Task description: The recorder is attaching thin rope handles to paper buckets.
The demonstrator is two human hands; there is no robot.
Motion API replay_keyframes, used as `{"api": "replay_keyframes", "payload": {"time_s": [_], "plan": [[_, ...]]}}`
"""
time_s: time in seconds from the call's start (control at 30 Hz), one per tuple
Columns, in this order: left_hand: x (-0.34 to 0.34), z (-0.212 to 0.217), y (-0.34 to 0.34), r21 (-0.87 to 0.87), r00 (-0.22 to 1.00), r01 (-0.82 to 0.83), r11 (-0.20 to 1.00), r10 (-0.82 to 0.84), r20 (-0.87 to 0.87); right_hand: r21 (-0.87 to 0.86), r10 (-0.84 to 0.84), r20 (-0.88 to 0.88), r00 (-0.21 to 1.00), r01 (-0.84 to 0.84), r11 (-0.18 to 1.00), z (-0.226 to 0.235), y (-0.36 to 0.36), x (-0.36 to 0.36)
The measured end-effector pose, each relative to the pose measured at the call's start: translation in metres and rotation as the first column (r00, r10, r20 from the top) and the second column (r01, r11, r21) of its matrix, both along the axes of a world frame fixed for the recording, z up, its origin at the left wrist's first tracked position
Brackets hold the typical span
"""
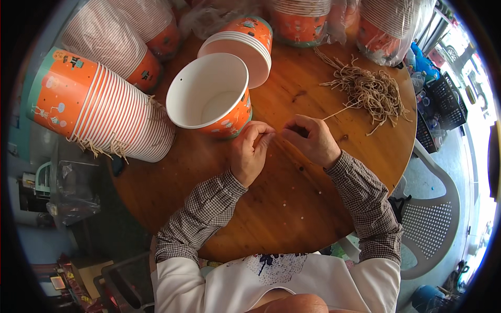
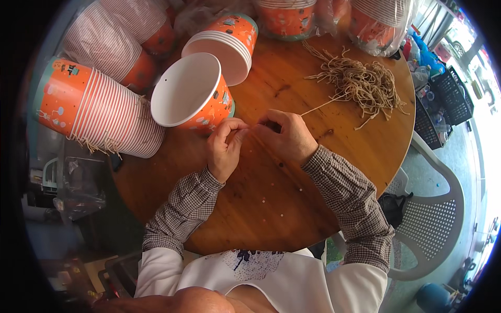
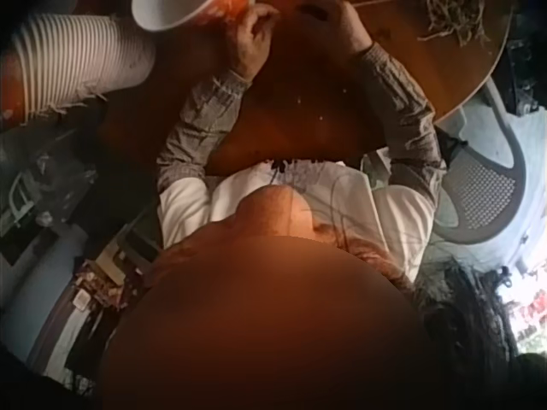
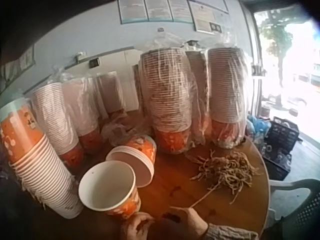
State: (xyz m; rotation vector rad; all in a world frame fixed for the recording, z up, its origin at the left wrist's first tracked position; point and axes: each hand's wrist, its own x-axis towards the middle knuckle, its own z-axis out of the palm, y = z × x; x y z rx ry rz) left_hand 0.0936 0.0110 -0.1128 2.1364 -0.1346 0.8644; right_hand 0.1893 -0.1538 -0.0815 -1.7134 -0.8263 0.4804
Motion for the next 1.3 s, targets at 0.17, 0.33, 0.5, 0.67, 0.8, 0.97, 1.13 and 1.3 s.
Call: {"api": "replay_keyframes", "payload": {"time_s": [0.17,0.33,0.5,0.67,0.8,0.97,1.13,1.3], "plan": [[0.002,-0.001,-0.001,0.015,1.000,0.003,1.000,-0.003,0.024,0.011,-0.007,0.043,0.999,0.007,1.000,-0.003,-0.002,0.000],[0.002,-0.001,-0.002,0.060,0.998,0.004,0.998,-0.008,0.066,-0.007,0.005,0.049,0.999,-0.005,1.000,-0.003,-0.003,0.001],[0.000,-0.001,0.001,0.183,0.998,-0.004,0.983,-0.009,0.068,-0.011,0.026,0.106,0.994,-0.025,1.000,-0.007,-0.001,0.001],[-0.001,0.015,0.016,0.529,0.971,0.000,0.849,-0.127,0.204,0.018,0.158,-0.050,0.986,-0.157,0.987,-0.002,0.001,-0.004],[-0.014,0.033,0.023,0.679,0.913,-0.144,0.720,-0.168,0.371,0.062,0.160,-0.011,0.987,-0.159,0.985,-0.004,0.000,-0.005],[-0.010,0.083,0.029,0.624,0.919,-0.393,0.676,0.308,0.245,0.196,0.035,0.314,0.949,-0.101,0.975,-0.003,0.000,-0.013],[-0.025,0.082,0.037,0.463,0.972,-0.198,0.864,0.236,-0.024,0.318,0.029,0.536,0.844,-0.233,0.919,0.008,0.007,-0.033],[-0.030,0.090,0.021,0.106,0.986,0.020,0.994,-0.002,-0.166,0.211,-0.002,0.796,0.605,-0.273,0.939,0.013,0.006,-0.041]]}}
